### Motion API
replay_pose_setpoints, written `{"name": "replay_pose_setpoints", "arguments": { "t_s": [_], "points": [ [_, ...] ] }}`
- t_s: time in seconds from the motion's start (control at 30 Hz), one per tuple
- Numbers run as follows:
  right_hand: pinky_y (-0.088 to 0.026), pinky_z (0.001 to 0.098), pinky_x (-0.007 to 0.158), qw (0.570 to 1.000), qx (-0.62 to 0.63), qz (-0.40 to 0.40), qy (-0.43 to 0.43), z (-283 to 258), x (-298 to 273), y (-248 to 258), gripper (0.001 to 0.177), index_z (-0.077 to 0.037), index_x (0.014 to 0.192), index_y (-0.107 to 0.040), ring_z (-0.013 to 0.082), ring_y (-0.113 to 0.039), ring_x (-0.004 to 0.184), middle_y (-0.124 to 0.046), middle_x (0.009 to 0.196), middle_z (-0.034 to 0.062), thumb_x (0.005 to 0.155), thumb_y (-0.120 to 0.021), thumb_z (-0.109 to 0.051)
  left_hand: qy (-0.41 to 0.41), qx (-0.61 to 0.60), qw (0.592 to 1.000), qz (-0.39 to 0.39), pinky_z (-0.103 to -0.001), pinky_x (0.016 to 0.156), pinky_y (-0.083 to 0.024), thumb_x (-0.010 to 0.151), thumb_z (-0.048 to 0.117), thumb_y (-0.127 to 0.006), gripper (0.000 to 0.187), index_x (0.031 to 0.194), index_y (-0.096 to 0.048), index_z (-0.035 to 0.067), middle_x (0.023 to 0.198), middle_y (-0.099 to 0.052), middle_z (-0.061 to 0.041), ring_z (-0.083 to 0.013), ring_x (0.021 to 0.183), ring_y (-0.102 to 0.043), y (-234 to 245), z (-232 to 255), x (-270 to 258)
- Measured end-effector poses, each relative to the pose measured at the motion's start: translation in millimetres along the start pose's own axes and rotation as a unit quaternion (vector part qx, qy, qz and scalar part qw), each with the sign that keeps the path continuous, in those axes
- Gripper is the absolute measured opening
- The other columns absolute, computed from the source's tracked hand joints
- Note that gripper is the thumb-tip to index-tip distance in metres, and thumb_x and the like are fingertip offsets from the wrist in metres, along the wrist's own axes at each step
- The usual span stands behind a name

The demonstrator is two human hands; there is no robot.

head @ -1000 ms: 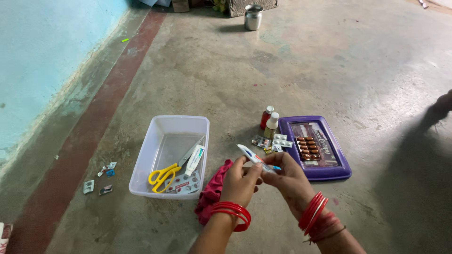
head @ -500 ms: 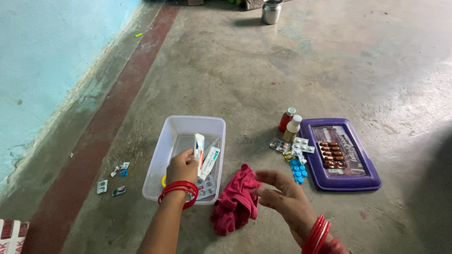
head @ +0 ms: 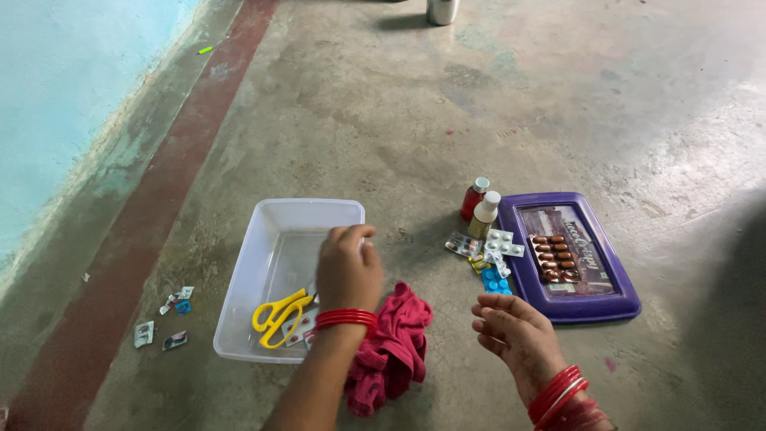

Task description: The person wipes the inside and outside of a white plastic medicine box with a red cloth. They then wipe a pair of yellow scissors and several blister packs of pills and tubes of ointment before placing them into the box.

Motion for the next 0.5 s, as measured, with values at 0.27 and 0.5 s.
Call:
{"name": "replay_pose_setpoints", "arguments": {
  "t_s": [0.27, 0.5],
  "points": [
    [-0.056, 0.0356, 0.083, 0.998, 0.068, 0.006, -0.006, -3, 8, 16, 0.031, -0.002, 0.121, -0.066, 0.02, -0.068, 0.091, -0.072, 0.11, 0.011, 0.091, -0.063, -0.01, 0.07, -0.005, 0.977, -0.2, -0.049, 0.095, -0.051, 0.085, 0.019, -0.072, 0.048, 0.131, -0.06, 0.009, 0.126, -0.06, -0.016, -0.0388, 0.115, -0.06, -165, 46, 5],
    [-0.056, 0.0354, 0.08, 0.994, 0.091, 0.042, -0.035, -2, 20, 38, 0.03, -0.003, 0.12, -0.066, 0.019, -0.068, 0.088, -0.072, 0.106, 0.0103, 0.092, -0.064, -0.011, 0.057, 0.156, 0.95, -0.265, -0.05, 0.096, -0.051, 0.08, 0.036, -0.079, 0.042, 0.115, -0.069, 0.014, 0.127, -0.061, -0.01, -0.0367, 0.12, -0.058, -227, 25, -8]
  ]
}}
Point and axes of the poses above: each hand's wrist, its own x-axis towards the middle knuckle, its own y-axis out of the back of the hand, z = x × y, the point moved 9 cm from there along x, towards the middle knuckle
